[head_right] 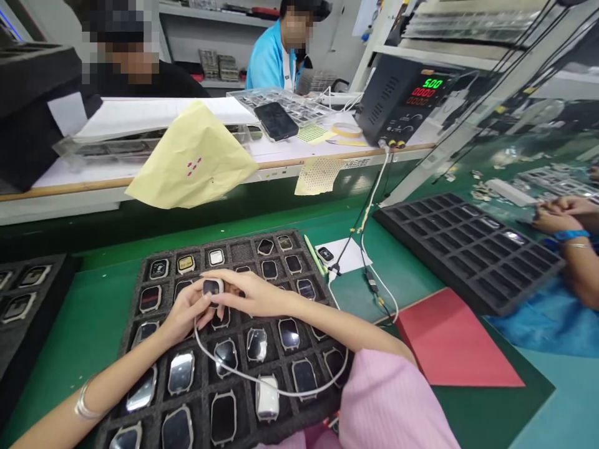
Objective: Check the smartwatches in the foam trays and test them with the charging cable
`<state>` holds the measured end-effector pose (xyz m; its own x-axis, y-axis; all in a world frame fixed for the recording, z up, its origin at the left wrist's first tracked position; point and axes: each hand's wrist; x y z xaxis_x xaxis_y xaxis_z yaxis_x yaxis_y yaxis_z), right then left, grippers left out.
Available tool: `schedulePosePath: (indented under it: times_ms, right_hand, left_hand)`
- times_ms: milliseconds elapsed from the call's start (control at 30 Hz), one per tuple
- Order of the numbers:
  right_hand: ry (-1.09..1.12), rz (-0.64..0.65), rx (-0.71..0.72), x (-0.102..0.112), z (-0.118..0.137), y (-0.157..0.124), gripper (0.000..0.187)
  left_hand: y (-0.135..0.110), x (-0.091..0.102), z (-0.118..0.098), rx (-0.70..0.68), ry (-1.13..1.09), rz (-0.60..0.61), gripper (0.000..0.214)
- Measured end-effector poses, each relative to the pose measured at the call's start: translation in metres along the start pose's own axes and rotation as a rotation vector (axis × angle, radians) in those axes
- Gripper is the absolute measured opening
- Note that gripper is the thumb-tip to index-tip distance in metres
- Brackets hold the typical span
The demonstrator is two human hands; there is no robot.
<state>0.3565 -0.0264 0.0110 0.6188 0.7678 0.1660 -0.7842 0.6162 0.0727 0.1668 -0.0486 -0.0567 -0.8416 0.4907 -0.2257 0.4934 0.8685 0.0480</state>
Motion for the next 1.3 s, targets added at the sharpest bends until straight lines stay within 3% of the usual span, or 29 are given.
schedulePosePath:
  times_ms: [167,300,433,567,667,867,1033,1167,1300]
  right_hand:
    - [0.412,0.032,0.003,0.005,-0.029,0.008,0.051]
    - [0.574,0.006,0.026,0.006,-0.043,0.009,0.048]
    - [0.538,0.037,0.031,0.007,-0.039,0.009,0.044]
    - [0.291,-0.020,0.021,0.010,-0.033,0.007,0.049]
    - [0.185,-0.087,-0.004,0.010,-0.033,0.004,0.045]
    - [0.424,-0.065,0.023,0.003,-0.039,0.004,0.046]
    - [0.489,-0.107,0.052,-0.002,-0.045,0.008,0.046]
    - [0.466,-0.106,0.053,0.000,-0.044,0.008,0.049]
    - [0.413,-0.108,0.017,0.002,-0.040,0.007,0.044]
  left_hand:
    - [0.001,-0.003,0.001,-0.001,-0.105,0.015,0.030]
    - [0.002,-0.003,0.002,-0.001,-0.100,0.060,0.036]
    - [0.001,-0.005,-0.002,-0.026,0.004,-0.040,0.036]
    - [-0.001,-0.009,-0.004,-0.028,0.131,-0.170,0.032]
    - [-0.002,-0.010,-0.003,-0.027,0.180,-0.164,0.030]
    - [-0.001,-0.008,-0.003,0.021,0.067,-0.020,0.040]
    - [0.001,-0.004,-0.002,-0.004,-0.043,0.103,0.045]
    - [0.001,-0.006,-0.002,-0.002,-0.021,0.049,0.044]
    - [-0.001,-0.010,-0.003,0.015,0.061,-0.104,0.036]
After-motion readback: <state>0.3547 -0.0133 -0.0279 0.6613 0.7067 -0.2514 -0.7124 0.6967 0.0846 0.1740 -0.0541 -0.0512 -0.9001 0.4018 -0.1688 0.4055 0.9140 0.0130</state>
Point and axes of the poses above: each hand's wrist, its own y-axis towards the middle knuckle, its own x-axis out of the back of the hand, z = x × y, and after that the axes turned 9 degrees about y, right-handed
